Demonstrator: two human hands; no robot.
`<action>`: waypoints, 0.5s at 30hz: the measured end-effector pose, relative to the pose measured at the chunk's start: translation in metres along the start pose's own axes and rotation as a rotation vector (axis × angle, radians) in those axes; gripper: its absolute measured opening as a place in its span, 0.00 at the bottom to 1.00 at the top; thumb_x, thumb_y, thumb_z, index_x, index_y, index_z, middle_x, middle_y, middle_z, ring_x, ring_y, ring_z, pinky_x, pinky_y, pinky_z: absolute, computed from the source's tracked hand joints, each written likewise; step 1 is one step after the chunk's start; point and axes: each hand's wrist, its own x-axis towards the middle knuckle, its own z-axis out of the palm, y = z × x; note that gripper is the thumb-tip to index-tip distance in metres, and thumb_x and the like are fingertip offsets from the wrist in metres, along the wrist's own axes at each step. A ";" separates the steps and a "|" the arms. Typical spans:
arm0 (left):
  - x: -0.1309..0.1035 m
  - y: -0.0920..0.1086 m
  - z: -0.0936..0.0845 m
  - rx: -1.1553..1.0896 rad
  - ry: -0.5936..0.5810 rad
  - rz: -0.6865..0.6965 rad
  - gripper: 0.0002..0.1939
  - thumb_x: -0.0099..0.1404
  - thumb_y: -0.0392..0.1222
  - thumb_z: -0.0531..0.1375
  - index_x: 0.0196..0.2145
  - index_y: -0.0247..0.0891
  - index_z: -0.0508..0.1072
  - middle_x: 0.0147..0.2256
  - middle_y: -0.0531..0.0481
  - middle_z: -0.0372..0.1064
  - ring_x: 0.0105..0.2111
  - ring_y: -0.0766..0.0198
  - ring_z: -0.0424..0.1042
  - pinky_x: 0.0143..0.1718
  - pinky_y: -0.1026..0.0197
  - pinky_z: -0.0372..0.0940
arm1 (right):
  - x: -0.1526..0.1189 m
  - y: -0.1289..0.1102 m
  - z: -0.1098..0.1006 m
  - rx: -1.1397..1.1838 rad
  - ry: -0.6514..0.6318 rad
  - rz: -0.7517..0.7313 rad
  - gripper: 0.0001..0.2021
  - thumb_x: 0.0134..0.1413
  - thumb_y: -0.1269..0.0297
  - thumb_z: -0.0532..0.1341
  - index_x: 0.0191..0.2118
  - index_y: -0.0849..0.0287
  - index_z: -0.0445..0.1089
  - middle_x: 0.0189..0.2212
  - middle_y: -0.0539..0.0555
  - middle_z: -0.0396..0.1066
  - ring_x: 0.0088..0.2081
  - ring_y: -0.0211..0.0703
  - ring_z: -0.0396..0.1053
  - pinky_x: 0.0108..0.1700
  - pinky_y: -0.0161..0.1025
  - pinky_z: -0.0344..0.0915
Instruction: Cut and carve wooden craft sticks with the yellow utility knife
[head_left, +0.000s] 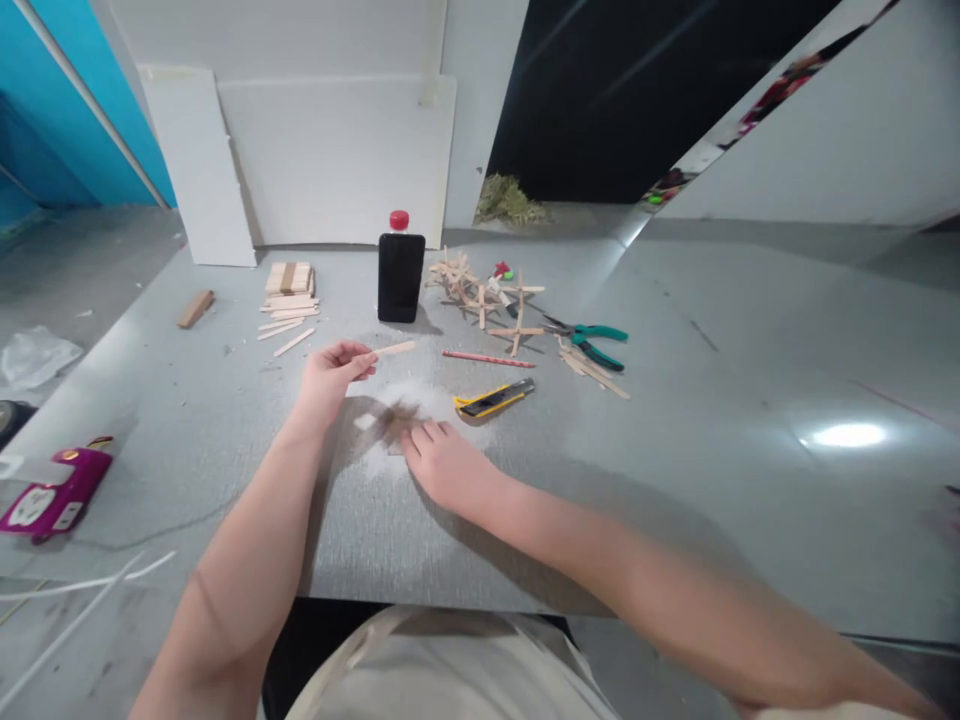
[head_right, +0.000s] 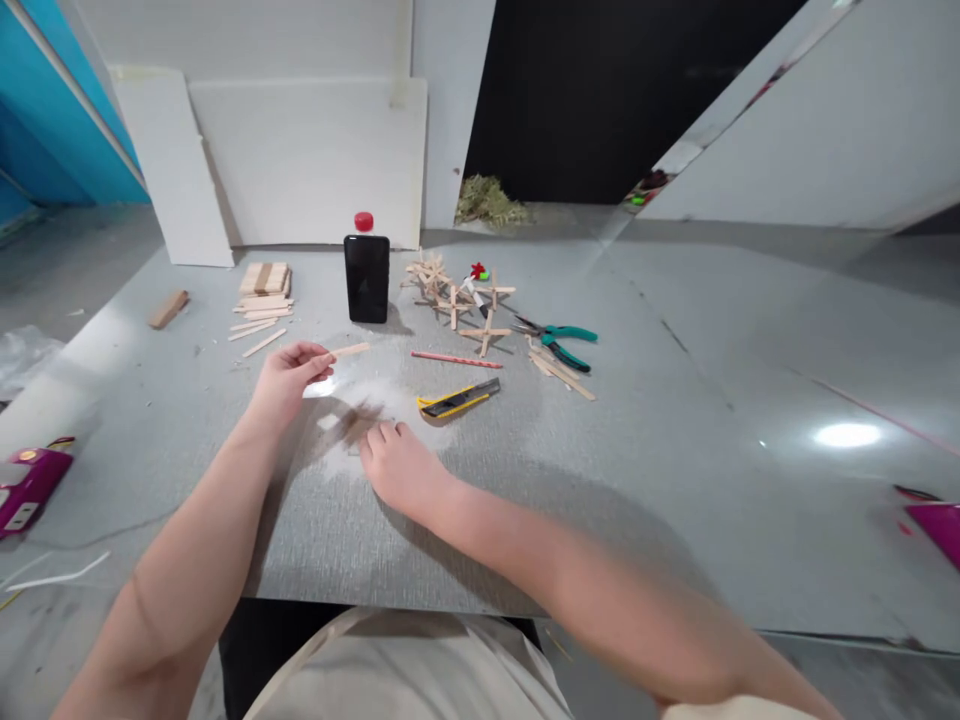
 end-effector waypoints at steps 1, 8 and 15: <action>-0.002 -0.001 0.003 0.012 -0.012 -0.011 0.13 0.59 0.45 0.71 0.36 0.35 0.75 0.32 0.49 0.74 0.31 0.65 0.74 0.38 0.59 0.71 | -0.004 -0.001 -0.001 -0.001 0.002 -0.007 0.13 0.64 0.76 0.51 0.46 0.68 0.73 0.40 0.66 0.73 0.43 0.55 0.69 0.43 0.49 0.66; -0.007 -0.006 0.010 0.085 -0.095 -0.105 0.18 0.71 0.47 0.61 0.54 0.35 0.70 0.52 0.43 0.70 0.48 0.56 0.74 0.48 0.49 0.73 | -0.035 -0.008 0.001 0.041 0.062 0.088 0.08 0.63 0.70 0.60 0.45 0.65 0.72 0.47 0.66 0.72 0.46 0.56 0.71 0.45 0.51 0.70; -0.004 -0.012 0.012 0.109 -0.097 -0.136 0.19 0.71 0.47 0.61 0.56 0.35 0.69 0.53 0.42 0.69 0.49 0.55 0.73 0.50 0.47 0.72 | -0.096 -0.047 0.021 0.160 0.131 0.020 0.35 0.58 0.49 0.65 0.62 0.71 0.65 0.61 0.73 0.65 0.61 0.65 0.66 0.59 0.58 0.69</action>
